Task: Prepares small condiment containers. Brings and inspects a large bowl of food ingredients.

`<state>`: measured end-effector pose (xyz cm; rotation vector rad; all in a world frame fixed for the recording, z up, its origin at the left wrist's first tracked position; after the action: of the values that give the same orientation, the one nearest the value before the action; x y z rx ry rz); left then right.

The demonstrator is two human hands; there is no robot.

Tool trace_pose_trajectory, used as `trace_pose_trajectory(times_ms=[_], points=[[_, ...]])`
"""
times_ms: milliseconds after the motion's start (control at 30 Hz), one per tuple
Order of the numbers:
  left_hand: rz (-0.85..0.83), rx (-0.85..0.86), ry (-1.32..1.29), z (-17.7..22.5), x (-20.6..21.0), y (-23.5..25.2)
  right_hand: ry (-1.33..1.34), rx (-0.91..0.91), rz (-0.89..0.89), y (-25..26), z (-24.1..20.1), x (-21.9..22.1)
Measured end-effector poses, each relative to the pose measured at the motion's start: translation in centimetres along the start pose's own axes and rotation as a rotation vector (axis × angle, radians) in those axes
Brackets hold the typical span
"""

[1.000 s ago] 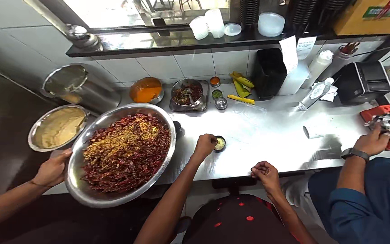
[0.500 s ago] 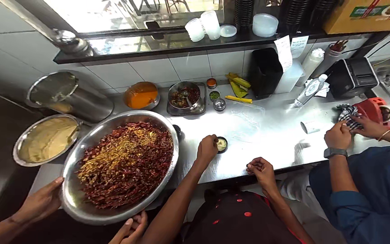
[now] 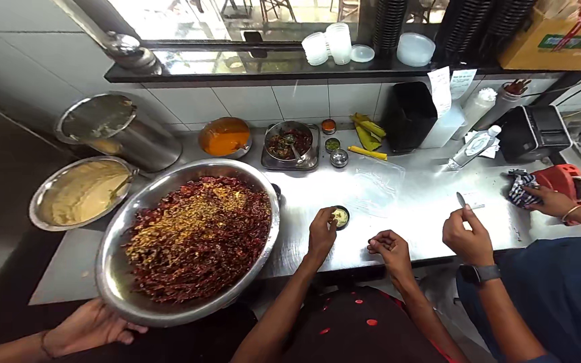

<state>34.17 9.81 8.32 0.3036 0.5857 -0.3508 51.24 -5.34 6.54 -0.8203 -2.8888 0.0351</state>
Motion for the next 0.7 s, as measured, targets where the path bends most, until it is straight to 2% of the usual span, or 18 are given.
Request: trace_pose_trajectory(times_ms=[100, 267, 367, 567, 633, 667, 700], points=[[0.065, -0.001, -0.021, -1.8, 0.5, 0.7, -0.005, 0.002, -0.018, 0.4, 0.0, 0.7], [0.119, 0.032, 0.017, -0.1, -0.3, -0.4, -0.006, 0.026, -0.020, 0.5, 0.3, 1.4], [0.223, 0.076, 0.060, -1.1, -0.6, -2.0, 0.002, 0.019, -0.029, 1.4, 1.1, 1.6], [0.102, 0.115, 0.035, -4.0, -1.0, -9.3, -0.065, -0.068, -0.110, 5.5, 0.6, 6.3], [0.101, 0.080, 0.006, -5.0, -2.4, -12.2, -0.094, -0.262, -0.256, 7.6, -2.4, 10.1], [0.108, 0.053, 0.004, -5.6, -3.1, -13.5, -0.086, -0.381, -0.346, 7.7, -6.9, 13.1], [0.131, 0.022, 0.012, -6.3, -3.8, -14.6, -0.131, -0.379, -0.388, 6.7, -14.1, 16.8]])
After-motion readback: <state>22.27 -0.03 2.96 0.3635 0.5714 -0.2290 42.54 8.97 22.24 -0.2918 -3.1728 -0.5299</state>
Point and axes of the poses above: each hand's wrist, its own y-axis towards the middle knuckle, its own x-axis out of the palm, z = x × y, the point moved 8 cm from there along y, towards the middle knuckle, and after that the axes turned 8 degrees about -x, right-handed, at the moved point
